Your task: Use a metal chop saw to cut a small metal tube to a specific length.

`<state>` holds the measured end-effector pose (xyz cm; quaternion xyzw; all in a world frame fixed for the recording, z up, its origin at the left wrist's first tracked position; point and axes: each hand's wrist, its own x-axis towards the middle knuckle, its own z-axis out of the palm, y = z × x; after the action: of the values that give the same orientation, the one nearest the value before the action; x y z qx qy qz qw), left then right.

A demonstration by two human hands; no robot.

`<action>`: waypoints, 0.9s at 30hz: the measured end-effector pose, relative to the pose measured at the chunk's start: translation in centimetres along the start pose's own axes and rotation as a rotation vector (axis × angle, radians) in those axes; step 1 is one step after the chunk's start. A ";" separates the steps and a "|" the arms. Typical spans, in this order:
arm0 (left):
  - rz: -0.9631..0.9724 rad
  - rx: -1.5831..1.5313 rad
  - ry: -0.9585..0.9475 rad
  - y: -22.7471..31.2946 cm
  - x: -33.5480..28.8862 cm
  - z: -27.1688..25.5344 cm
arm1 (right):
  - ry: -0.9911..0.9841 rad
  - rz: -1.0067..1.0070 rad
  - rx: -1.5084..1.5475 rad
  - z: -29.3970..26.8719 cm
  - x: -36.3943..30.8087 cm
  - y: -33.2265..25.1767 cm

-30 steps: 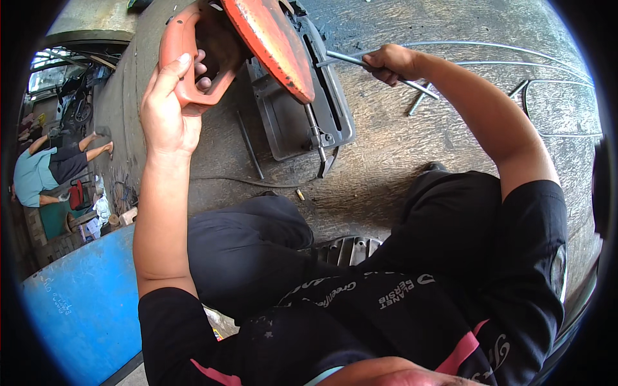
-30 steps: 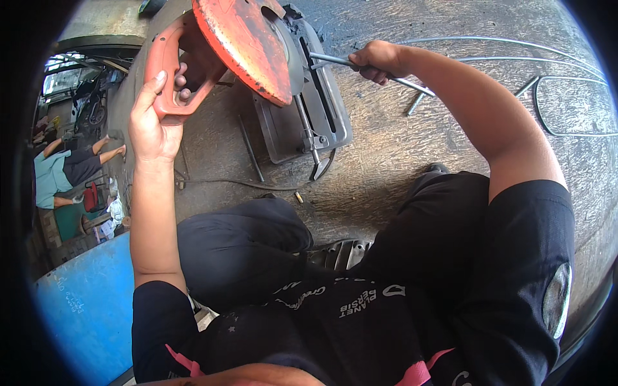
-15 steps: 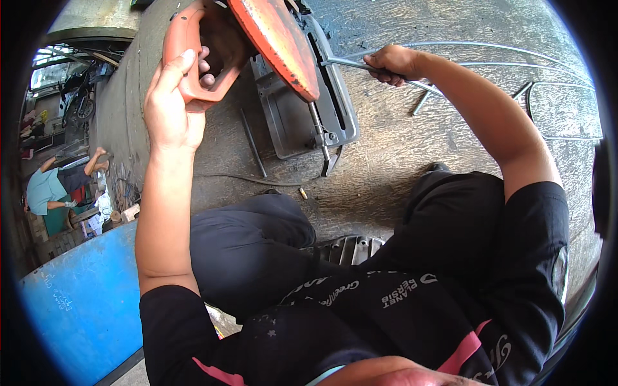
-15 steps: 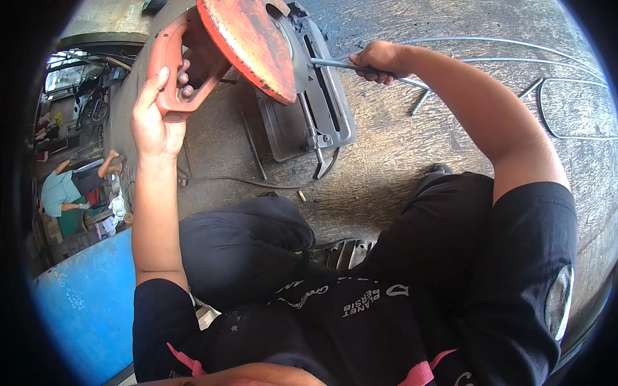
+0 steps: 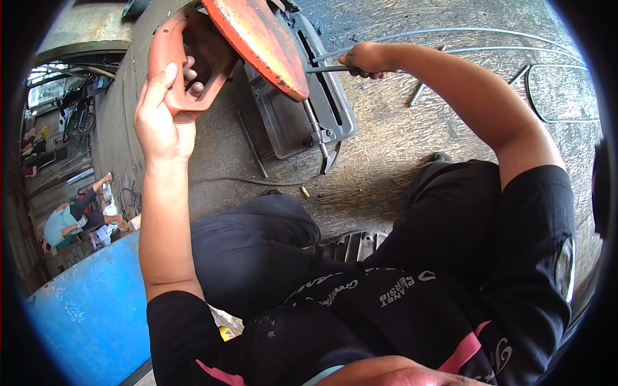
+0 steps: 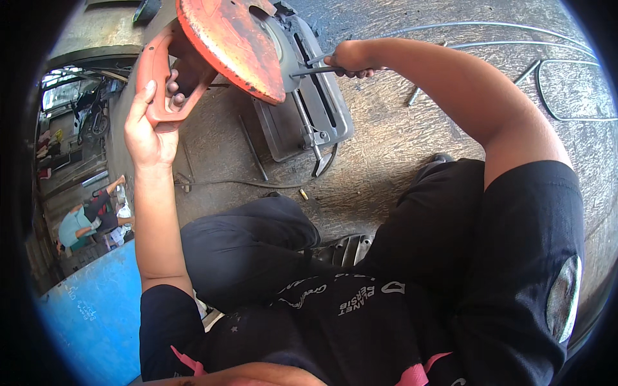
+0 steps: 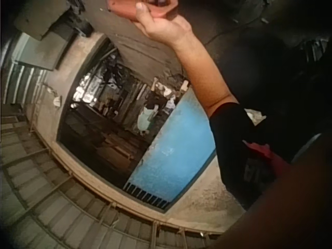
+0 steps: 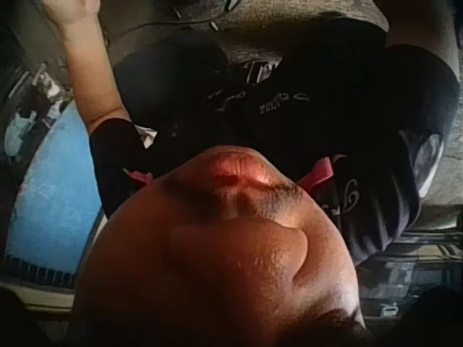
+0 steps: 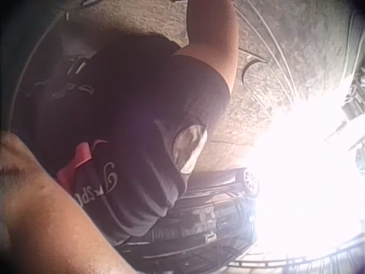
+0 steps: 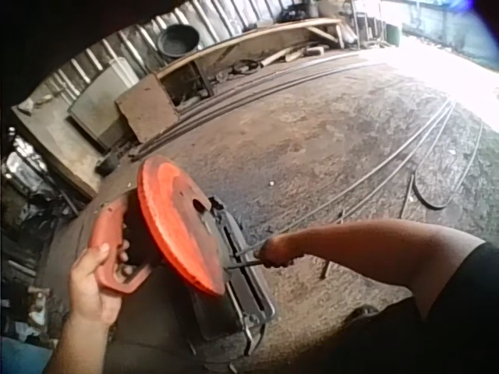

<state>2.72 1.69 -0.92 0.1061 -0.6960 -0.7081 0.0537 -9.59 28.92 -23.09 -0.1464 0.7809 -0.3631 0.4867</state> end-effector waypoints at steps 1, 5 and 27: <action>-0.002 -0.002 -0.003 0.0 0.0 0.0 | -0.012 0.012 0.029 0.1 0.1 -0.1; 0.000 -0.002 -0.002 0.0 -0.1 0.1 | -0.060 0.044 0.099 0.5 0.4 0.0; 0.001 -0.011 0.005 0.0 0.0 0.2 | -0.064 0.044 0.017 -0.1 0.9 -0.5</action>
<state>2.71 1.92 -0.93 0.1073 -0.6920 -0.7117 0.0562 -10.21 28.12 -23.33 -0.1367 0.7649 -0.3538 0.5206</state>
